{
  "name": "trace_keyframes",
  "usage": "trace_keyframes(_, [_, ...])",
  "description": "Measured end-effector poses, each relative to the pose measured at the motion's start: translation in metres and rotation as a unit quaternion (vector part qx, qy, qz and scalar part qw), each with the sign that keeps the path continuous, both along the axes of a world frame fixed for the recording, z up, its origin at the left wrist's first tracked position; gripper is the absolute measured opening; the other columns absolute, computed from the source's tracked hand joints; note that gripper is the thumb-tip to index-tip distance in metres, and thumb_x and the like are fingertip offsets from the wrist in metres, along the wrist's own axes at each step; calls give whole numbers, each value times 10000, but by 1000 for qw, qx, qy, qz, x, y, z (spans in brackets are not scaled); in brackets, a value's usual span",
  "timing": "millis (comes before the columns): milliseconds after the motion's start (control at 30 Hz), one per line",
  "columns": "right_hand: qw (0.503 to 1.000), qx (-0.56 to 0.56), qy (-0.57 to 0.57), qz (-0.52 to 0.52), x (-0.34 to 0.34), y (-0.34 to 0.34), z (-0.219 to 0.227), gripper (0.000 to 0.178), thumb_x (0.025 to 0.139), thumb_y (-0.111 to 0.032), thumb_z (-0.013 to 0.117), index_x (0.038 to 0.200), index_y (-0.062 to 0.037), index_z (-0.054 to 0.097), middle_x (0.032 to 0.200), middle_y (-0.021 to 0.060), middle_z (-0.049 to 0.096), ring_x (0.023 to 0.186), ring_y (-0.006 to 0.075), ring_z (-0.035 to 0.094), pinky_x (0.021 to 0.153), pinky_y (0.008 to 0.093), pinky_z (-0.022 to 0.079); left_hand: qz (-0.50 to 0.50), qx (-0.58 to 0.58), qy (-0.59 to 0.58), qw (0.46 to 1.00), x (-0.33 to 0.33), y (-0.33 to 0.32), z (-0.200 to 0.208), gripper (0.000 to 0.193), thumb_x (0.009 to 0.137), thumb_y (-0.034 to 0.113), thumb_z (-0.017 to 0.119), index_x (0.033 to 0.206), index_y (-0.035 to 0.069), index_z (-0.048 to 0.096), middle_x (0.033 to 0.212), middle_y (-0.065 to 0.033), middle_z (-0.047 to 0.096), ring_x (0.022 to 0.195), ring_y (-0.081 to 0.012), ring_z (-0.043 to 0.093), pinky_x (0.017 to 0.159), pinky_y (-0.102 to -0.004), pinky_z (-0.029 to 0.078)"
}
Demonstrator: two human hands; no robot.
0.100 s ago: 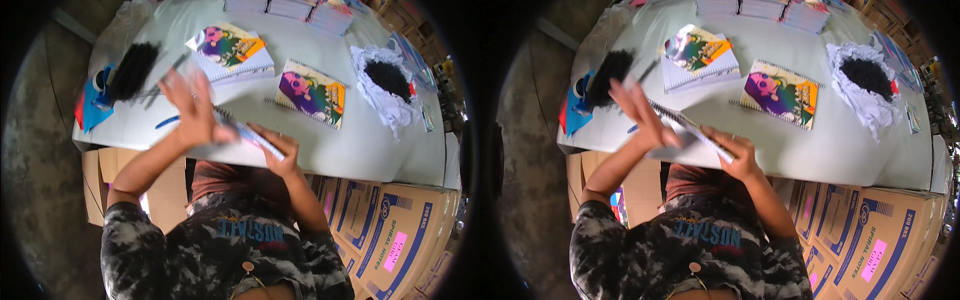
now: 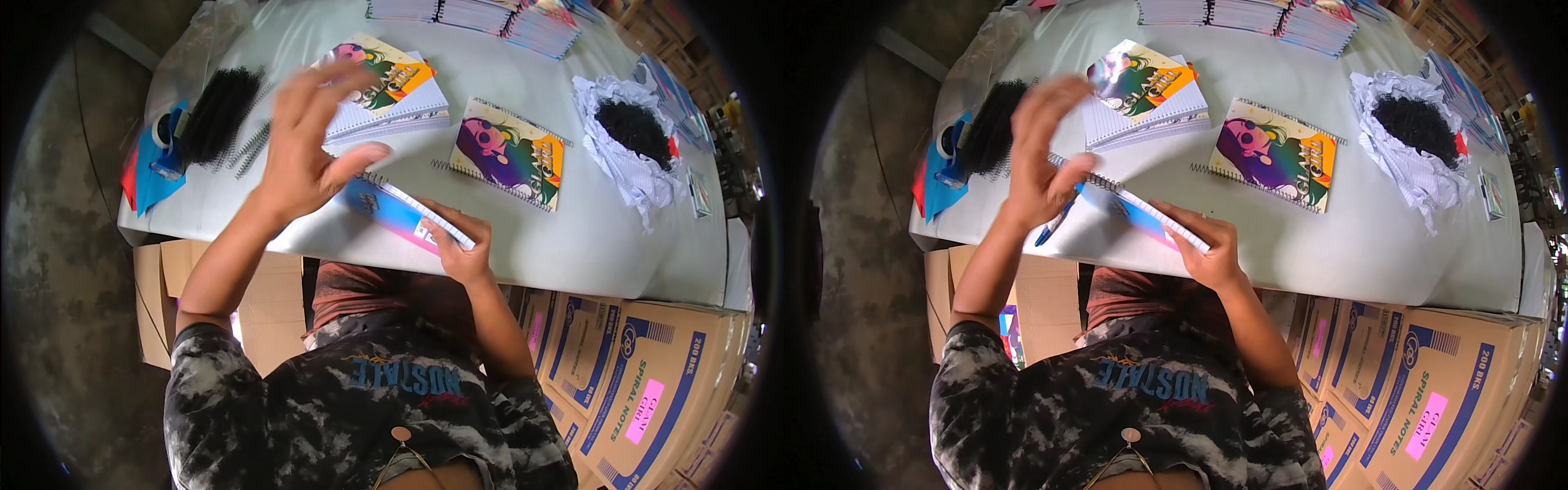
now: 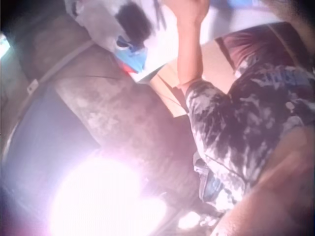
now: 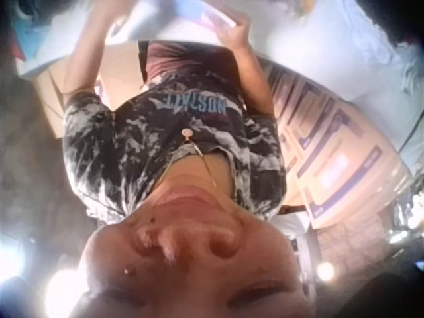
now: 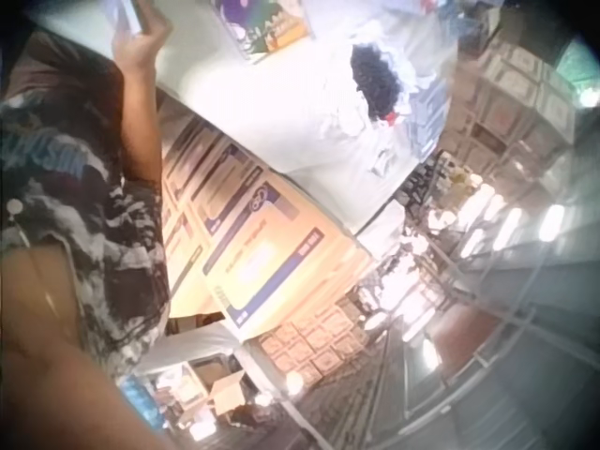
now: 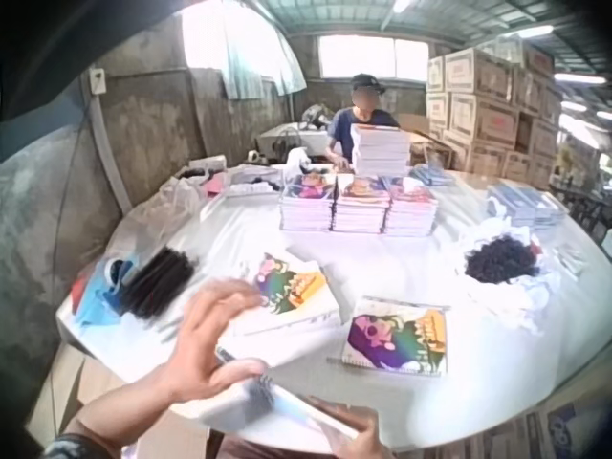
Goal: The person assembles spiral-bound notebooks by inserting metal coils into pre-punched holes. They repeatedly pick up a notebook, align a coil, and press it into place, then place the finished notebook into a cardboard box.
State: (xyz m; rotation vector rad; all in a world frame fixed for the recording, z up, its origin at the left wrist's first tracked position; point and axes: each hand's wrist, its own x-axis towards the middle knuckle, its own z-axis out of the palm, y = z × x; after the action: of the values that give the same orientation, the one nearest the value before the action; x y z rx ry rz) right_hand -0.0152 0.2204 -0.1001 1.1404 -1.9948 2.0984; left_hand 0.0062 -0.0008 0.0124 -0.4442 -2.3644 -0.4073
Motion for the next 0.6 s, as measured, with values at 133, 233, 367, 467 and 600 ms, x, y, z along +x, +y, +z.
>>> trace_keyframes(133, [995, -39, -94, -3, -1, 2, -17, 216, 825, -26, 615, 1037, 13, 632, 777, 34, 649, 633, 38, 509, 563, 195, 434, -89, -25, -340, 936, 7, -1, -9, 308, 761, 287, 672, 984, 90, 594, 959, -53, 612, 921, -227, 541, 841, -358, 362])
trace_keyframes(233, [994, -10, -105, 17, -9, 10, -17, 222, 821, -27, 619, 1039, 14, 630, 801, 41, 657, 646, 41, 524, 575, 194, 443, -114, -40, -313, 942, -1, -4, -14, 209, 768, 230, 662, 914, 86, 624, 869, -31, 607, 886, -188, 540, 816, -340, 351])
trace_keyframes(367, [994, -13, -104, 20, -12, 11, -16, 229, 821, -32, 620, 1042, 30, 621, 822, 44, 660, 672, 40, 528, 605, 193, 450, -143, -44, -256, 955, -6, 1, -12, 172, 783, 230, 640, 869, 81, 632, 836, -37, 605, 863, -192, 544, 843, -328, 325])
trace_keyframes(467, [992, -30, -119, 26, -12, 9, -15, 231, 821, -36, 622, 1039, 42, 616, 836, 45, 661, 699, 44, 535, 631, 198, 457, -139, -31, -299, 944, -8, -3, -12, 157, 786, 220, 641, 851, 78, 630, 844, -35, 604, 862, -195, 540, 850, -321, 314])
trace_keyframes(600, [988, -26, -148, 35, -13, 9, -17, 231, 822, -43, 624, 1034, 49, 613, 846, 46, 660, 721, 50, 542, 650, 205, 463, -155, -21, -335, 929, -11, -8, -7, 179, 775, 222, 655, 866, 74, 616, 868, -33, 604, 867, -199, 539, 849, -322, 314])
